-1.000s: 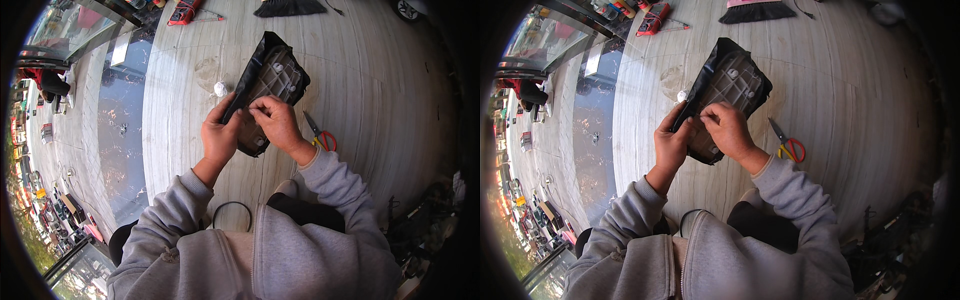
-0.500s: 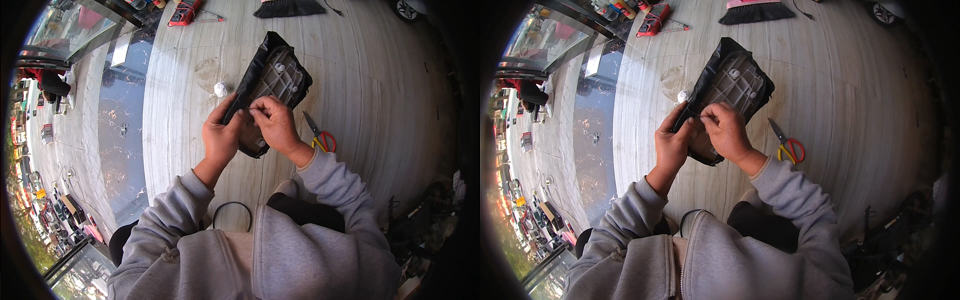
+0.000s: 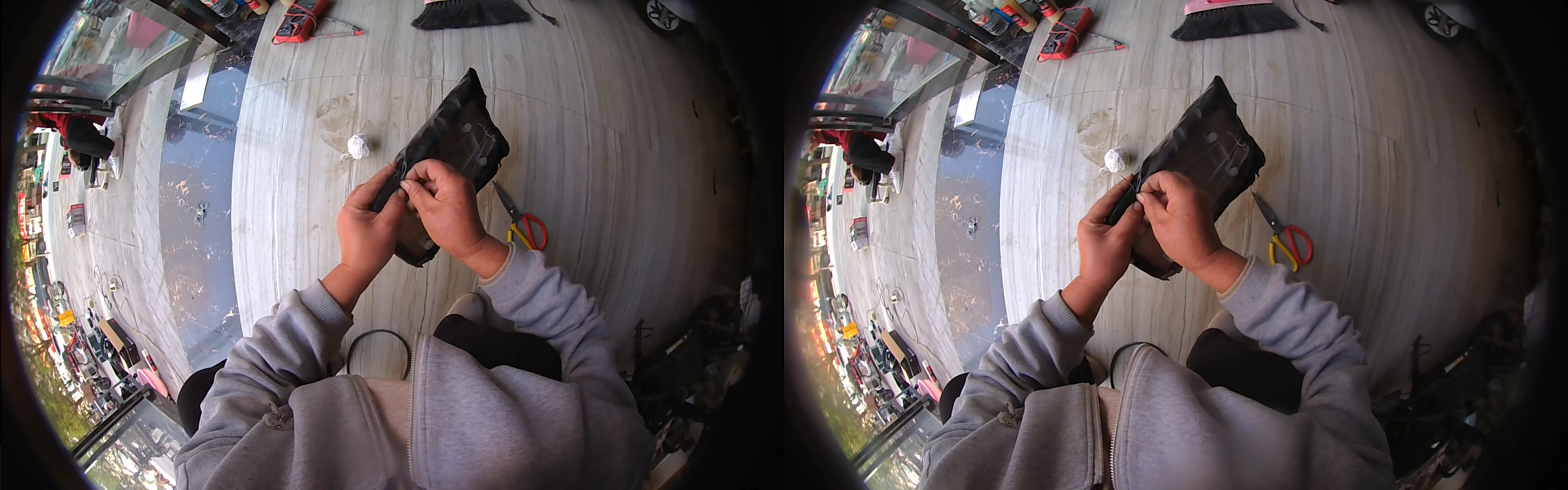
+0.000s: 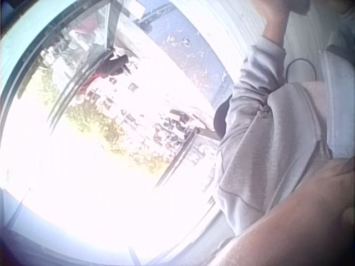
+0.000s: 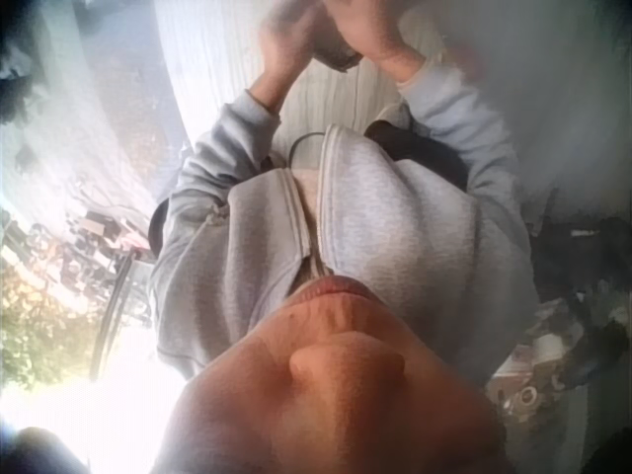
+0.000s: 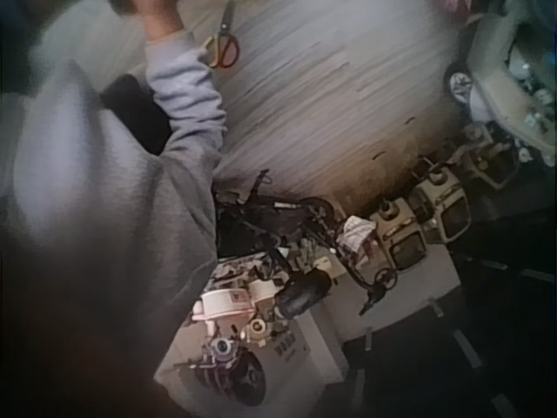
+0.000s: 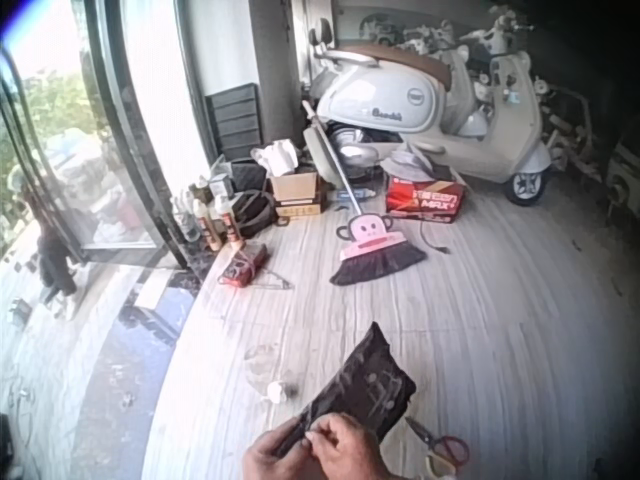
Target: The person sits on the floor and sews a black bag with a white grid-like interior using a needle and white thread. They repeatedly pass the needle through the bag's edge, pull the thread, and adjust the bag's position. A pair of scissors and a ball of thread are visible nearby.
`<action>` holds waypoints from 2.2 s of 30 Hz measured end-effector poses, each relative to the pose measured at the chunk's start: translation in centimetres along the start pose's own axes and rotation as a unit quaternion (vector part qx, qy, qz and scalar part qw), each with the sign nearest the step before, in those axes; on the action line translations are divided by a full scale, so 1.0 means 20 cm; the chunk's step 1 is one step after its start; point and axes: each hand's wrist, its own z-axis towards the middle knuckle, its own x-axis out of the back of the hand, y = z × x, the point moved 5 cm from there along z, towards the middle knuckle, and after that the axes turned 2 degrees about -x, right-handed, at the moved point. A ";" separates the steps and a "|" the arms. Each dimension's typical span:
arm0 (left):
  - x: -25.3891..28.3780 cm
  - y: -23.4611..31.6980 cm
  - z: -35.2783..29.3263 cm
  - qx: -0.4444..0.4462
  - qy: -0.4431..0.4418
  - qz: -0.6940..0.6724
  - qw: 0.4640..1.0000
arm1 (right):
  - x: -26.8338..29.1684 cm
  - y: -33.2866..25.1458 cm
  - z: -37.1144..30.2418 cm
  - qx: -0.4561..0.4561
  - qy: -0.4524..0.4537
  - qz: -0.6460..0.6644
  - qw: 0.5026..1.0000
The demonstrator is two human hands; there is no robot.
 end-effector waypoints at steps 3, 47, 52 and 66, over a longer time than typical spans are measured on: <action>0.01 0.01 0.00 -0.012 0.009 0.024 1.000 | 0.02 -0.05 0.00 0.009 0.014 0.007 1.000; 0.11 -0.04 0.11 0.061 0.022 -0.116 0.991 | 0.15 0.18 -0.10 -0.125 -0.054 -0.027 0.990; 0.09 -0.09 0.10 0.070 0.014 -0.109 0.992 | 0.16 0.31 -0.14 -0.156 -0.023 -0.007 0.987; 0.12 -0.60 0.00 0.192 -0.031 -0.139 0.971 | 0.07 0.73 -0.35 -0.290 0.049 0.110 0.949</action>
